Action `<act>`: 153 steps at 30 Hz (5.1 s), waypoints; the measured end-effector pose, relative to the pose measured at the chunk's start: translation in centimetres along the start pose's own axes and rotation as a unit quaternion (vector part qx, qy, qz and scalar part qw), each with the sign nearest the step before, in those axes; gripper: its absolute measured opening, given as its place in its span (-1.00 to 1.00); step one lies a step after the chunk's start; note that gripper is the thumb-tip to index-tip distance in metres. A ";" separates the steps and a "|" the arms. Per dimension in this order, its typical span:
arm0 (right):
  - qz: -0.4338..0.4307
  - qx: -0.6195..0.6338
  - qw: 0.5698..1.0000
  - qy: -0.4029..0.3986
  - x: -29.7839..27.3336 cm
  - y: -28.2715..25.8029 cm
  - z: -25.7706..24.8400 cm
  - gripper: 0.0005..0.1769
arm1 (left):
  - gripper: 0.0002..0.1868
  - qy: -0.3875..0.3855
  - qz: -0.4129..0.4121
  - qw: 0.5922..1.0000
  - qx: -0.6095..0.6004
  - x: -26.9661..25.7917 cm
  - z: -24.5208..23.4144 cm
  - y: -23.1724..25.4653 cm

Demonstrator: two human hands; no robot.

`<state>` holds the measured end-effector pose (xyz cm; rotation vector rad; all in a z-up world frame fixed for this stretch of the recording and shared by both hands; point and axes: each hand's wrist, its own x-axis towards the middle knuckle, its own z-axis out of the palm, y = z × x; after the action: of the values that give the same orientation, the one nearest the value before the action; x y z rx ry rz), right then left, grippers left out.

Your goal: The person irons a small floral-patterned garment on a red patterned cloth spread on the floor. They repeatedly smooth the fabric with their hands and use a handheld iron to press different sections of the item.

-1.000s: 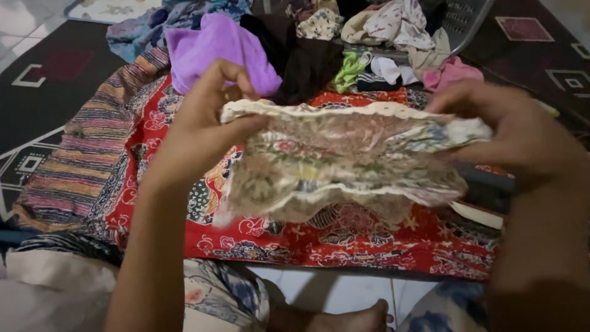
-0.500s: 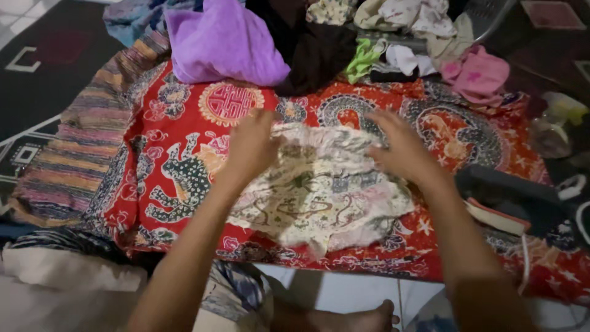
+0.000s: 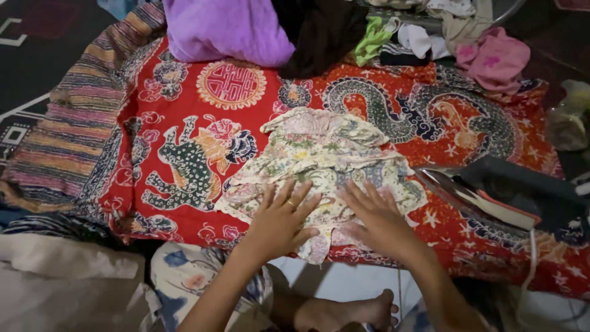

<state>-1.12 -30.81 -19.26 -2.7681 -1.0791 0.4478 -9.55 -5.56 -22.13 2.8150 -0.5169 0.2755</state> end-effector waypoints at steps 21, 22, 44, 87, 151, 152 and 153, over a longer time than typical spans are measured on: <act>0.008 -0.058 0.967 0.249 6.2 2.7 -3.7 -0.57 | -0.55 0.178 -0.075 0.981 -0.014 6.3 -1.3 -2.8; 0.020 -0.056 0.971 0.232 6.4 2.9 -3.5 -0.65 | -0.62 0.154 -0.089 0.984 -0.009 6.6 -0.9 -3.0; 0.010 -0.039 0.977 0.208 -0.3 1.8 -2.5 -0.46 | -0.71 0.014 -0.063 0.989 -0.134 5.7 -1.9 1.9; -0.050 0.572 0.653 0.494 0.2 5.6 -24.0 -0.74 | -0.63 0.274 0.008 0.759 -0.591 23.1 -18.7 -5.7; 0.185 0.021 0.970 0.154 3.4 -1.6 -15.6 -0.42 | 0.26 0.117 -0.300 0.947 0.004 5.9 2.0 2.8; 0.152 -0.025 0.978 0.142 4.0 -3.1 -14.4 -0.41 | 0.31 0.083 -0.313 0.946 -0.007 5.6 1.7 2.6; 0.163 -0.026 0.978 0.125 4.3 -3.9 -13.5 -0.42 | 0.37 0.047 -0.324 0.945 -0.019 5.3 1.5 2.4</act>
<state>3.79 -25.28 -6.52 -2.9547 -0.5926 0.0983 -5.36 -9.87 -21.76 2.7302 0.4261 0.2499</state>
